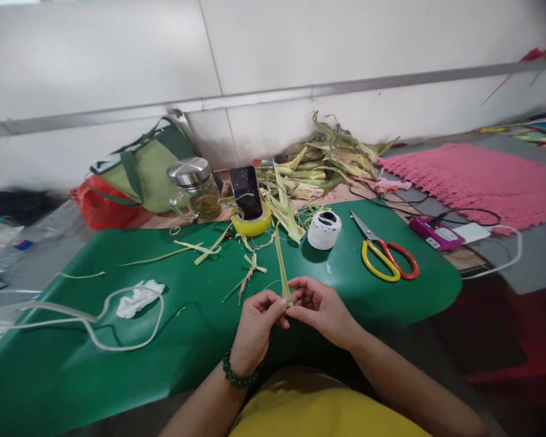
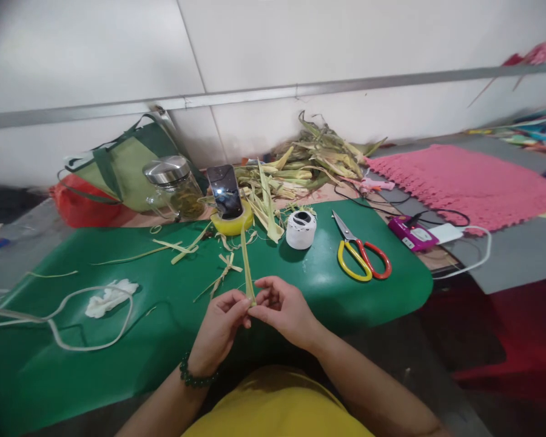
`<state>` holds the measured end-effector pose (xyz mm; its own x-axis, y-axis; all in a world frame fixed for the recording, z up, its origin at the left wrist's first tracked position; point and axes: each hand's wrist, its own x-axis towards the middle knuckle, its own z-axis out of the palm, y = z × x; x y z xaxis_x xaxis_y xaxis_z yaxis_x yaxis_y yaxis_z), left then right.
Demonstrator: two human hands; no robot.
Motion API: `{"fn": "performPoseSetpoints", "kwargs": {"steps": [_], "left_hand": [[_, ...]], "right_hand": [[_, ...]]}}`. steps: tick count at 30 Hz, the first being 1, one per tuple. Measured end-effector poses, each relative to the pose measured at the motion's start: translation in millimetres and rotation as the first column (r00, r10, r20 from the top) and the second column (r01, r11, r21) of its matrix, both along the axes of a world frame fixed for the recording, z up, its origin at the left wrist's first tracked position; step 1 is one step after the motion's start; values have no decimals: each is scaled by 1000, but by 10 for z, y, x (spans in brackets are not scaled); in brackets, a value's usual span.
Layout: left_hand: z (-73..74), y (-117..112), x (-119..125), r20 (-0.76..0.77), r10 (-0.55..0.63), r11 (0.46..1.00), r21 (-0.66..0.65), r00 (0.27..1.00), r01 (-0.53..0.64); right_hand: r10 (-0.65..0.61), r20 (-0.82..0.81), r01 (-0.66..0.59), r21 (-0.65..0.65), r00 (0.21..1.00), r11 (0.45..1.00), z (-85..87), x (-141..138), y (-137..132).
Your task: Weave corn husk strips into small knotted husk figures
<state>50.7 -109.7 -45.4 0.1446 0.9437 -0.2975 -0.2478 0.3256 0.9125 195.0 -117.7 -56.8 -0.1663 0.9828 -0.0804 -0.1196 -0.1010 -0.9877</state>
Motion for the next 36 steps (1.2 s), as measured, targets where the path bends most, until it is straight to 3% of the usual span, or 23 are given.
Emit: {"fn": "performPoseSetpoints", "kwargs": {"steps": [3,16,22,28,36], "left_hand": [[-15,-4,12,-29,-7,1000,25,1000,8],[15,-27,30,-147,12,974,227,989,22],[-20,-9,-17,-22,-44,992,116,999,47],[17,37,-48,-73,-94,992,75,993,100],[-32,34,10,-61,4,993,116,998,3]], "right_hand": [[35,-70,-39,-59,997,998,-11,-21,14],[-41,-225,11,-134,974,991,11,-71,-7],[-99,-212,65,-161,972,985,17,-69,-3],[-67,-258,12,-207,964,978,-58,-67,2],[-38,-281,-4,-148,959,989,-74,-67,1]]}}
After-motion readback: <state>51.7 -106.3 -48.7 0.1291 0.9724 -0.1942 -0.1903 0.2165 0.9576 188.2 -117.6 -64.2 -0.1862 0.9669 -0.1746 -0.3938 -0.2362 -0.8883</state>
